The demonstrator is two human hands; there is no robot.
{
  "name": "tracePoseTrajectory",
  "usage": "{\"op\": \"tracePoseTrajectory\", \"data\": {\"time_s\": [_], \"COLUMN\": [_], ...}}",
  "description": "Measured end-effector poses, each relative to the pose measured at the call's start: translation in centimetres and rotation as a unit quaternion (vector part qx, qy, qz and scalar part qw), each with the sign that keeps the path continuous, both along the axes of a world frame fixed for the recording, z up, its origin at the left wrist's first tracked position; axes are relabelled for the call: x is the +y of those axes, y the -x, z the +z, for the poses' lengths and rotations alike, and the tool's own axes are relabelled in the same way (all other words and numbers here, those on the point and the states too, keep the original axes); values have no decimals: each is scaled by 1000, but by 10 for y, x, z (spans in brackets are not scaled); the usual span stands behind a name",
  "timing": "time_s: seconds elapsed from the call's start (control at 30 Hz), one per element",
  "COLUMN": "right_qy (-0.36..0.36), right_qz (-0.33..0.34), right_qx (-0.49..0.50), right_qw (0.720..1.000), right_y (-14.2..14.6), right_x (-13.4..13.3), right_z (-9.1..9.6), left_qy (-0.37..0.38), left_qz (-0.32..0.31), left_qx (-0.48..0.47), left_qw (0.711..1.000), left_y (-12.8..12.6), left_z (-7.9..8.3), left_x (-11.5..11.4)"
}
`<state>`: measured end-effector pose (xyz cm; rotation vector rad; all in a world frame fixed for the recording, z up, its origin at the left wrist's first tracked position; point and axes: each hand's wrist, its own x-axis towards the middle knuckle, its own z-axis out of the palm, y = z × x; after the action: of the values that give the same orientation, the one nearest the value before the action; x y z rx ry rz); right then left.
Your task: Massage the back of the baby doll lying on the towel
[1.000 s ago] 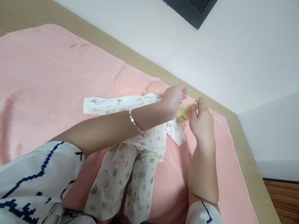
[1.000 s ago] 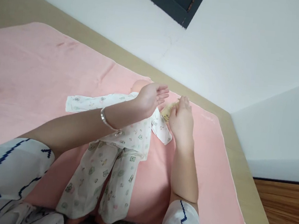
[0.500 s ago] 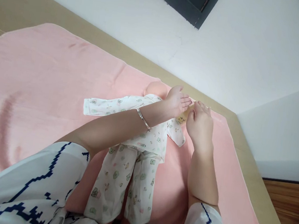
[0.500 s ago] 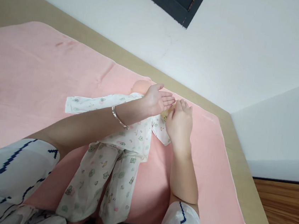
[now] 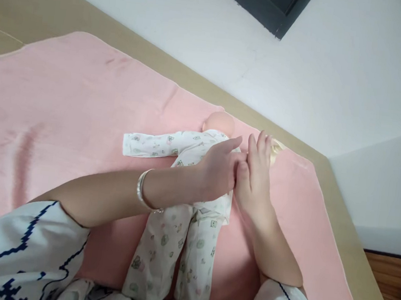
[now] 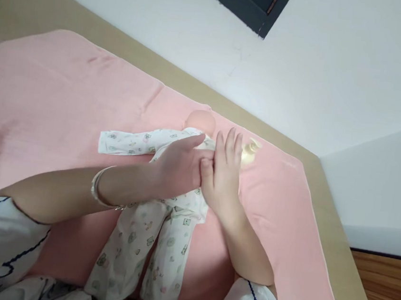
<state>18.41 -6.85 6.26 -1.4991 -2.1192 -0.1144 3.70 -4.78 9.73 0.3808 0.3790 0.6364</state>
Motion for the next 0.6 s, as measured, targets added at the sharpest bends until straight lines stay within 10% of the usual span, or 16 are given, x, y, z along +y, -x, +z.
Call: {"op": "tracePoseTrajectory", "data": {"time_s": [0.37, 0.6], "right_qy": [-191, -95], "right_qz": [141, 211], "right_qx": [-113, -158], "right_qw": [965, 960], "right_y": [41, 33], "right_x": [-69, -88], "right_z": [-2, 4], "left_qy": [23, 128], "left_qz": [-86, -152], "left_qx": [-73, 86], "left_qw": [993, 976], "left_y": [54, 40], "left_z": [30, 5], "left_x": [-46, -54]}}
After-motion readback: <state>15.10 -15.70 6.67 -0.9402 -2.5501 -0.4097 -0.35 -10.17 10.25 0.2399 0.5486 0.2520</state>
